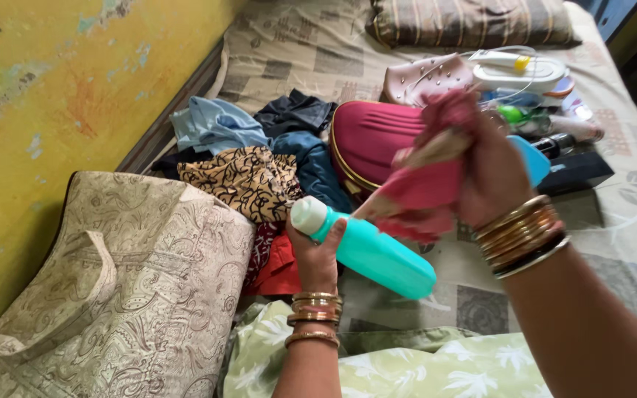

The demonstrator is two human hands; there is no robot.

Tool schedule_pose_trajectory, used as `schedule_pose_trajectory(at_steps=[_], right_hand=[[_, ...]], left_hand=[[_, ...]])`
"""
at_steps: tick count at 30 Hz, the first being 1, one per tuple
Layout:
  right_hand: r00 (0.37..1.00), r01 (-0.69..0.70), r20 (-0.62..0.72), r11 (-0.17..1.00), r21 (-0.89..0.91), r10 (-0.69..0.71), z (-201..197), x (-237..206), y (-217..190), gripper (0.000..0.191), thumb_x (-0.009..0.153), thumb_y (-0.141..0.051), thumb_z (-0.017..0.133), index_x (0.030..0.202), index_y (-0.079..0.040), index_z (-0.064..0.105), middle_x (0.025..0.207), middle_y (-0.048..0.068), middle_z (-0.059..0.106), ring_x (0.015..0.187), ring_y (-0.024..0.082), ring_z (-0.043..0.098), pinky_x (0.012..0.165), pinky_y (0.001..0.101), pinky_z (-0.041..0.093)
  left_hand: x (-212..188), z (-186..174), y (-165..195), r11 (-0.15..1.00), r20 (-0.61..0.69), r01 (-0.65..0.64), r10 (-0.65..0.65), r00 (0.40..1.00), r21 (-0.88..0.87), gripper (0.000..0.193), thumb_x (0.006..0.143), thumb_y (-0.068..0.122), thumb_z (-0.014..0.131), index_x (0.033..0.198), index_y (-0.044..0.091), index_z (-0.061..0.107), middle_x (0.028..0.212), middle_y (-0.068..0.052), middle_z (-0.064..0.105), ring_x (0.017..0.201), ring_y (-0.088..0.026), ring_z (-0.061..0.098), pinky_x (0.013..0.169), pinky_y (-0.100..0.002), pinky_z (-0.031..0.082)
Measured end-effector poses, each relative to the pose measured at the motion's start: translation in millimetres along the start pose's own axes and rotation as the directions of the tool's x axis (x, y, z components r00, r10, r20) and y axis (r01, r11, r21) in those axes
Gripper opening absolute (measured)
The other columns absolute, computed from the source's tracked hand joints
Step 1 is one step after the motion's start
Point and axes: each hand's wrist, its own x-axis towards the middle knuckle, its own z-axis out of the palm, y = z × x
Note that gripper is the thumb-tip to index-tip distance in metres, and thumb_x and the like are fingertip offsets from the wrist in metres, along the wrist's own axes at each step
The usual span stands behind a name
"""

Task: The person wipes a teal bottle with a pink cloth, then places it into a large tote bag. The person then wipes a maroon cosmetic case and places it into the same tote bag.

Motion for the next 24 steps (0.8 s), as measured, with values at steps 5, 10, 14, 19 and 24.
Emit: schedule_pose_trajectory(at_steps=[5, 10, 14, 19, 24], right_hand=[[0.937, -0.257, -0.243, 0.967, 0.001, 0.249, -29, -14, 49, 0.028, 0.101, -0.029, 0.052, 0.117, -0.008, 0.058, 0.114, 0.009, 0.069, 0.101, 0.023, 0.068, 0.092, 0.0462, 0.057], [0.991, 0.039, -0.086, 0.85, -0.526, -0.098, 1, -28, 136, 0.047, 0.105, -0.037, 0.051, 0.14, -0.005, 0.052, 0.133, 0.011, 0.063, 0.121, 0.028, 0.061, 0.107, 0.0467, 0.049], [0.925, 0.141, 0.203, -0.203, -0.969, -0.322, 15, -42, 191, 0.047, 0.103, -0.042, 0.045, 0.139, -0.014, 0.058, 0.133, 0.012, 0.067, 0.125, 0.034, 0.061, 0.098, 0.0545, 0.043], [0.962, -0.247, -0.264, -0.192, -0.95, 0.065, 5, 5, 192, 0.035, 0.105, -0.036, 0.041, 0.127, -0.026, 0.066, 0.123, 0.002, 0.072, 0.118, 0.03, 0.065, 0.096, 0.0509, 0.05], [0.955, 0.254, 0.26, -0.059, -0.965, -0.144, -1, -15, 180, 0.039, 0.098, -0.021, 0.057, 0.137, -0.023, 0.06, 0.12, 0.003, 0.073, 0.105, 0.026, 0.07, 0.099, 0.0477, 0.052]], left_hand=[[-1, -4, 5, 0.971, -0.024, 0.158, -0.164, 0.986, -0.181, 0.065, 0.088, 0.038, 0.077, 0.136, 0.003, 0.05, 0.118, -0.008, 0.064, 0.105, -0.019, 0.061, 0.096, -0.033, 0.05], [-8, -12, 11, 0.934, -0.063, 0.251, -0.275, 0.959, -0.254, 0.055, 0.089, 0.041, 0.071, 0.126, 0.005, 0.052, 0.113, -0.007, 0.062, 0.101, -0.019, 0.062, 0.087, -0.038, 0.055], [-12, -12, 14, 0.894, 0.004, 0.159, -0.174, 0.985, -0.419, 0.046, 0.099, 0.03, 0.073, 0.124, -0.003, 0.052, 0.116, -0.013, 0.06, 0.103, -0.023, 0.059, 0.086, -0.038, 0.052], [-9, -15, 11, 0.893, -0.169, 0.222, -0.307, 0.937, -0.392, 0.047, 0.089, 0.024, 0.07, 0.127, 0.009, 0.047, 0.117, -0.008, 0.059, 0.107, -0.019, 0.06, 0.091, -0.036, 0.054], [-7, -14, 2, 0.907, -0.155, 0.182, -0.256, 0.954, -0.38, 0.042, 0.093, 0.026, 0.069, 0.121, 0.003, 0.049, 0.115, -0.01, 0.059, 0.104, -0.022, 0.059, 0.09, -0.041, 0.052]])
